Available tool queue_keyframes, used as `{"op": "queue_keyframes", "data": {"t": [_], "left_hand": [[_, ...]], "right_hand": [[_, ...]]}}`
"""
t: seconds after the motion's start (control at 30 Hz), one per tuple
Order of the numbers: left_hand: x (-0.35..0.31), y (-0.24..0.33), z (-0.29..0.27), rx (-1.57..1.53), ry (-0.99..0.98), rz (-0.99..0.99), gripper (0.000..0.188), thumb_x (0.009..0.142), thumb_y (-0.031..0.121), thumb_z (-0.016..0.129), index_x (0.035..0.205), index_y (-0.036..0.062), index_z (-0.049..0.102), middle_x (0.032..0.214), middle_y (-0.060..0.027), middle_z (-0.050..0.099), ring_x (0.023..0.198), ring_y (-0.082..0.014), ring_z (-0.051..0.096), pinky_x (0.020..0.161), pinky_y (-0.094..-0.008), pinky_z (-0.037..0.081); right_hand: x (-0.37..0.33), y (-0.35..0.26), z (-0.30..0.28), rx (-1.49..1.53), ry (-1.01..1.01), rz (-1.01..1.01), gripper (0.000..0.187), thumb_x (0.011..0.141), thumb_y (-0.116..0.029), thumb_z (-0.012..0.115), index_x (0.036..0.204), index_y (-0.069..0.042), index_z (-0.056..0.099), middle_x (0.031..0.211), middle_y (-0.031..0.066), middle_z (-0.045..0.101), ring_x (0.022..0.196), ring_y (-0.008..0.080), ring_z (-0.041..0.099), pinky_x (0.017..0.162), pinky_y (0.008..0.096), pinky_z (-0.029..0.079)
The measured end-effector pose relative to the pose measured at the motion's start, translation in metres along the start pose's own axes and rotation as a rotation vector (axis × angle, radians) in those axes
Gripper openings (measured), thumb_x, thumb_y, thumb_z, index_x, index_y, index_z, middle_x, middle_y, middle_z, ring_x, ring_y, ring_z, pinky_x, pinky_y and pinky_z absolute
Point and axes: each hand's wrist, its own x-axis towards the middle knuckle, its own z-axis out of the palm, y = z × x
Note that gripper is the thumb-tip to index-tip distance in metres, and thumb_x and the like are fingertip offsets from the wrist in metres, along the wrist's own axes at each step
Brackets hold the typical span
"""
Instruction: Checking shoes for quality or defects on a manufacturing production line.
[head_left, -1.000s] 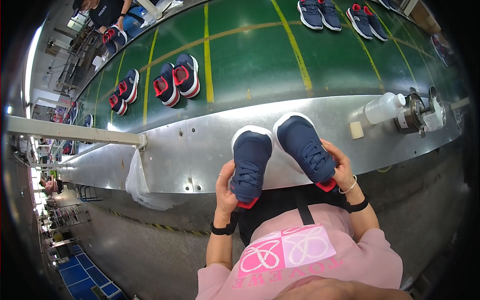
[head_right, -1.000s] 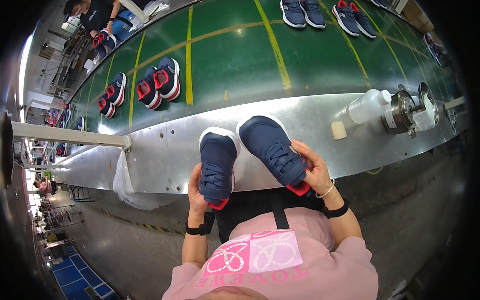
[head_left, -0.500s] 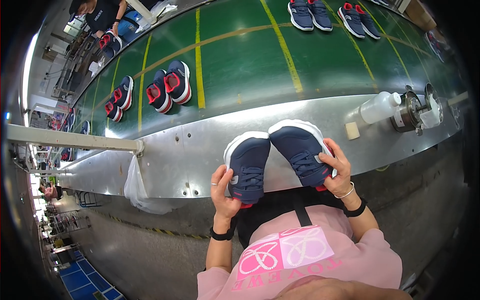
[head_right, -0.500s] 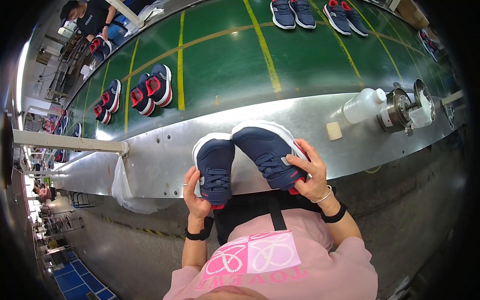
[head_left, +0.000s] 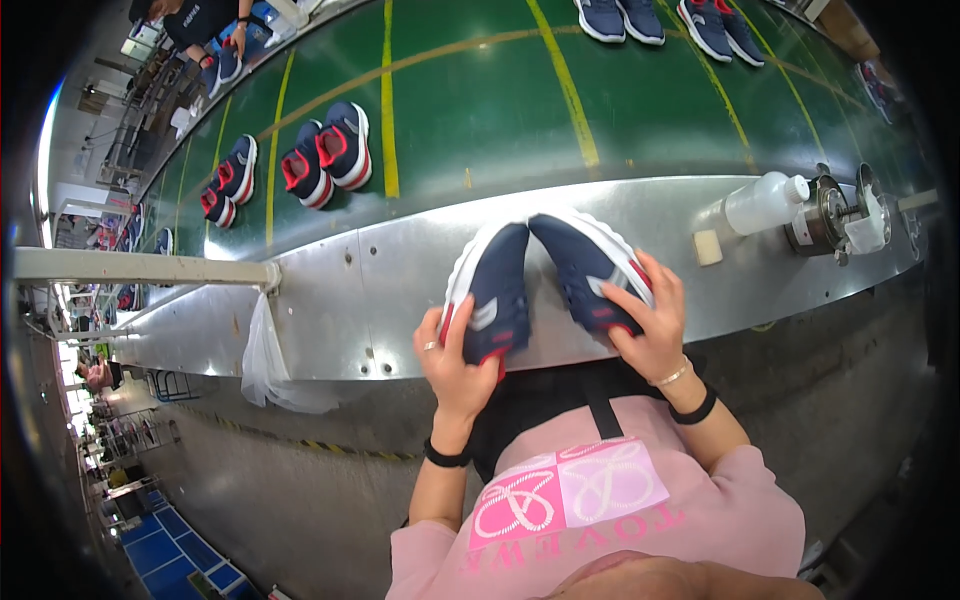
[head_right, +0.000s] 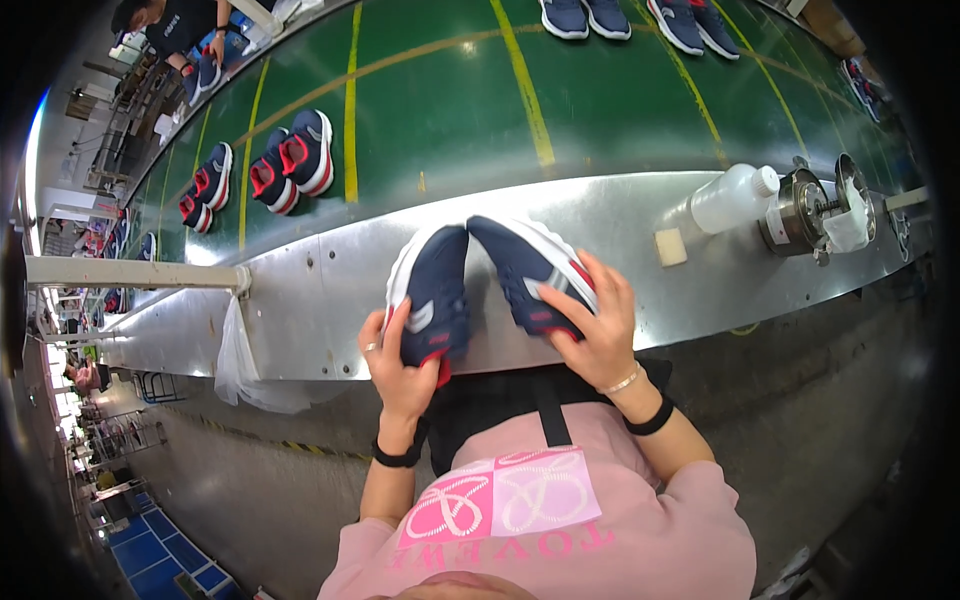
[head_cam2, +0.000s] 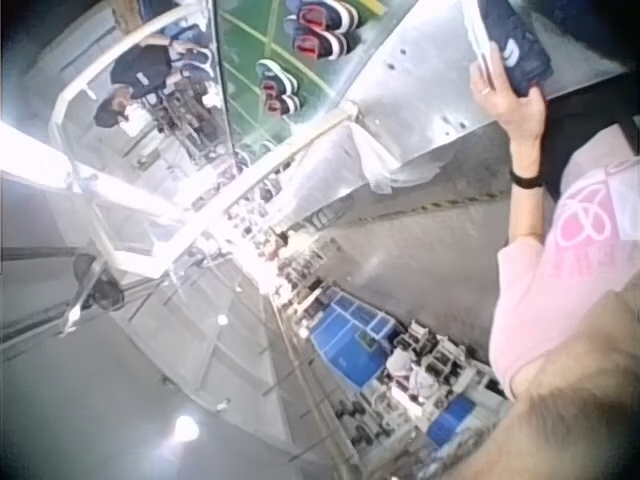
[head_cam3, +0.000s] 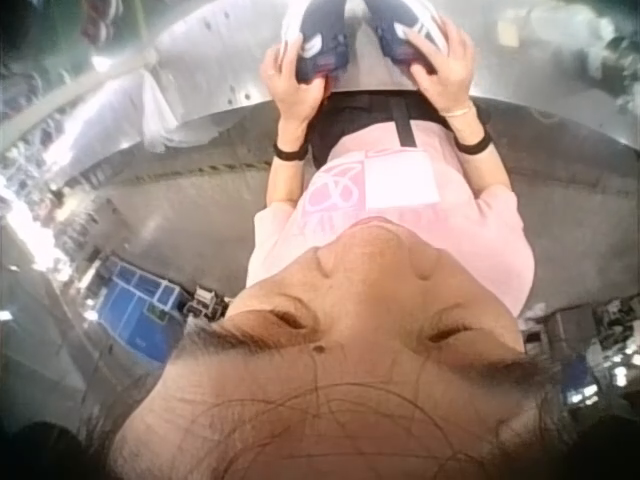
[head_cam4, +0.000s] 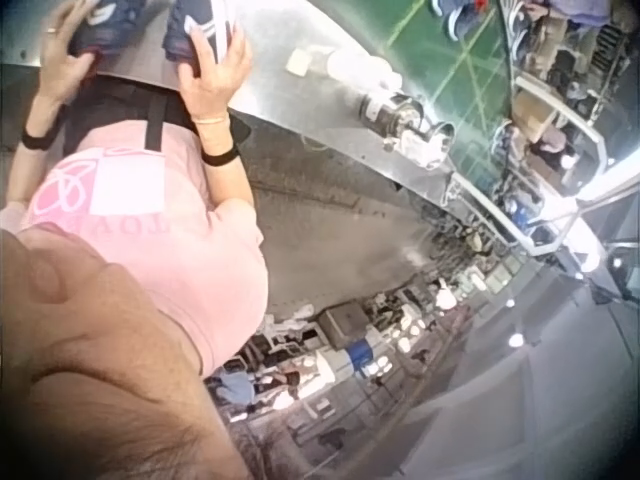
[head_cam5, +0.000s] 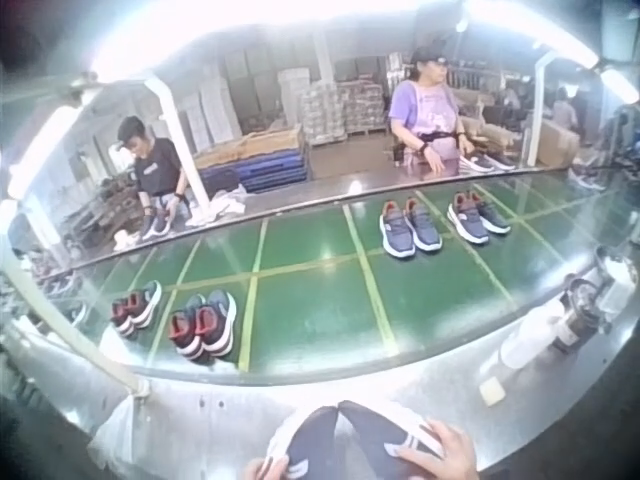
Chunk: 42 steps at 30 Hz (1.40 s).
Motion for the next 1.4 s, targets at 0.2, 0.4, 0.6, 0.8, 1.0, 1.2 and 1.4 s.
{"op": "queue_keyframes", "data": {"t": [0.2,0.4,0.6,0.8,1.0,1.2,1.4], "left_hand": [[0.014,-0.001,0.013,-0.193,-0.203,-0.074,0.064,0.088,0.018,0.072,0.144,0.0057,0.045,0.122,-0.0199,0.06,0.111,-0.0317,0.058,0.097,-0.0386,0.045],[0.012,-0.026,0.036,-0.461,-0.099,-0.359,0.037,0.105,0.023,0.046,0.129,-0.0016,0.059,0.112,-0.0145,0.065,0.104,-0.0221,0.059,0.093,-0.0327,0.045],[0.002,-0.037,0.043,-0.51,0.0,-0.397,0.03,0.101,0.015,0.046,0.112,-0.0034,0.067,0.107,-0.0147,0.067,0.096,-0.0225,0.063,0.086,-0.0321,0.048],[0.002,-0.038,0.046,-0.533,0.03,-0.394,0.026,0.1,0.012,0.048,0.108,-0.0041,0.068,0.101,-0.0133,0.067,0.093,-0.0194,0.062,0.084,-0.0295,0.048],[0.002,-0.038,0.048,-0.541,0.049,-0.402,0.023,0.098,0.007,0.05,0.105,-0.0042,0.068,0.091,-0.008,0.062,0.085,-0.0156,0.057,0.078,-0.0281,0.046],[0.0,-0.037,0.049,-0.629,0.024,-0.502,0.025,0.1,0.01,0.049,0.109,-0.0044,0.068,0.095,-0.0068,0.066,0.086,-0.012,0.057,0.078,-0.0257,0.045],[-0.003,-0.04,0.05,-0.645,-0.005,-0.537,0.027,0.101,0.013,0.048,0.112,-0.0039,0.067,0.098,-0.0063,0.068,0.088,-0.0108,0.058,0.081,-0.025,0.045]], "right_hand": [[0.013,0.009,0.015,0.106,-0.245,0.066,0.042,0.083,-0.015,0.072,0.124,-0.018,0.066,0.127,0.0185,0.06,0.11,0.0345,0.061,0.092,0.0389,0.049],[0.013,0.032,0.031,0.293,-0.144,0.182,0.029,0.094,-0.009,0.06,0.123,-0.006,0.064,0.11,0.0145,0.068,0.097,0.0303,0.064,0.083,0.034,0.05],[0.004,0.038,0.038,0.411,-0.09,0.316,0.027,0.101,-0.013,0.048,0.12,-0.002,0.065,0.106,0.0141,0.068,0.095,0.028,0.062,0.087,0.034,0.048],[0.004,0.042,0.04,0.498,-0.085,0.396,0.028,0.102,-0.016,0.047,0.114,0.0,0.067,0.104,0.0132,0.069,0.096,0.0231,0.064,0.086,0.0306,0.048],[0.003,0.046,0.041,0.597,-0.082,0.449,0.028,0.102,-0.014,0.046,0.114,0.001,0.067,0.106,0.0114,0.069,0.098,0.0186,0.063,0.087,0.0285,0.047],[0.003,0.049,0.041,0.692,-0.127,0.525,0.03,0.101,-0.013,0.044,0.116,0.001,0.065,0.11,0.0112,0.066,0.102,0.0181,0.061,0.091,0.0285,0.046],[0.004,0.05,0.04,0.689,-0.179,0.531,0.031,0.103,-0.017,0.044,0.12,0.0,0.064,0.113,0.0113,0.065,0.106,0.0186,0.059,0.095,0.0295,0.044]]}}
